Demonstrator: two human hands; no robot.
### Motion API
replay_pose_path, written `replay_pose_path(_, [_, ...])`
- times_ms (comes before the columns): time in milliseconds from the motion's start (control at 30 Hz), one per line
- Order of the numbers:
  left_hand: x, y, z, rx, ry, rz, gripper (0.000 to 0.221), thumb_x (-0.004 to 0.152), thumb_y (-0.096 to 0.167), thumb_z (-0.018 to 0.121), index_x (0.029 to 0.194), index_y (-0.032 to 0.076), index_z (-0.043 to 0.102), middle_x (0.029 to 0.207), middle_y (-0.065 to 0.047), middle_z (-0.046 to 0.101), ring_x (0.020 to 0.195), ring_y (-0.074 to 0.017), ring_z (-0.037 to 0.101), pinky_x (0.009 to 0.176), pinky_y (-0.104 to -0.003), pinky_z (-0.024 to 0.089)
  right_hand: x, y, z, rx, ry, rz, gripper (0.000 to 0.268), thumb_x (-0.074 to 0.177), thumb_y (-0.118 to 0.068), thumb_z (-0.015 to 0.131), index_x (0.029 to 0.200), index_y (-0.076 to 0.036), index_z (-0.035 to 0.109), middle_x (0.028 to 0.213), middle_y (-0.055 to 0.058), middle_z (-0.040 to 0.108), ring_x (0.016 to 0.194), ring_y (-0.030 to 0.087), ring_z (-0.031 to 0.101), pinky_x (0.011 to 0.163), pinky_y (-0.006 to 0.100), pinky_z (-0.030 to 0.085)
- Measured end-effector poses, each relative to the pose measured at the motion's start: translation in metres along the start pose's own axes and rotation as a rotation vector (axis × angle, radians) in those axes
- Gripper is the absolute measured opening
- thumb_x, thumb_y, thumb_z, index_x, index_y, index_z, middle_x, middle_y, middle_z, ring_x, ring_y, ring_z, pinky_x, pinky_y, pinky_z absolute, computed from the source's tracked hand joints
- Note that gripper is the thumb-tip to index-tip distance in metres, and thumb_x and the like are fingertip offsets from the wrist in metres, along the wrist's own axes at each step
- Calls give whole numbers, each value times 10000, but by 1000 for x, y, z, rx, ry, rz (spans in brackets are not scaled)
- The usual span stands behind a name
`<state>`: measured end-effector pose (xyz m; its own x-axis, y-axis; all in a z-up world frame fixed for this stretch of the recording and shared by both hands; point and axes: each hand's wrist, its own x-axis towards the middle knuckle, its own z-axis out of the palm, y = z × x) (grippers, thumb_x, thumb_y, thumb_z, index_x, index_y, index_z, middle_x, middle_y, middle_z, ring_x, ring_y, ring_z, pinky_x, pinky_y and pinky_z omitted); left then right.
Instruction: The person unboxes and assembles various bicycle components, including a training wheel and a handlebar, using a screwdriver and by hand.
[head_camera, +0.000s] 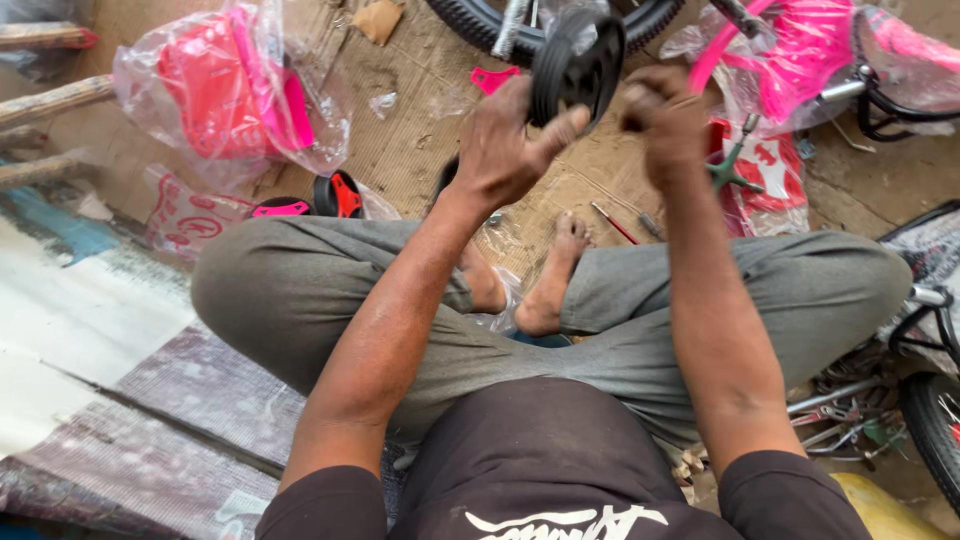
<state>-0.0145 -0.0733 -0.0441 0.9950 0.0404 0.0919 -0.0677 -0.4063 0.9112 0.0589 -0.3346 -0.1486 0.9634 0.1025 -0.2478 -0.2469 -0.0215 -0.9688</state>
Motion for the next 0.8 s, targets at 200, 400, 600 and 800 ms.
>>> replay_pose_path(200, [-8,11,15,190,-146,40,583,897,608,674,1035,41,684,942,-121,708,873,-310,708,751,-464,543,-57,-74,1,143,-116,-96,148,966,98,736,1101,39,728,940,110,722,769,178,686,707,308,581])
replay_pose_path(400, [-9,7,24,196,-198,11,591,885,624,684,957,37,686,906,-125,707,835,-311,705,722,-462,544,-65,-62,23,229,-119,-78,160,935,97,768,1039,-4,699,950,79,722,756,133,662,664,270,559])
replay_pose_path(600, [-5,6,28,186,-269,-23,603,867,653,674,940,54,689,842,-103,703,766,-264,709,679,-435,551,-61,-65,29,305,-83,-120,121,962,61,769,1033,3,691,928,81,715,715,147,651,617,280,544])
replay_pose_path(800, [-1,2,21,171,-233,-21,626,893,674,640,982,57,703,824,-103,711,752,-254,708,661,-427,541,-64,-61,31,-32,-94,-379,250,913,70,718,1149,-7,695,939,45,651,799,120,639,690,284,565])
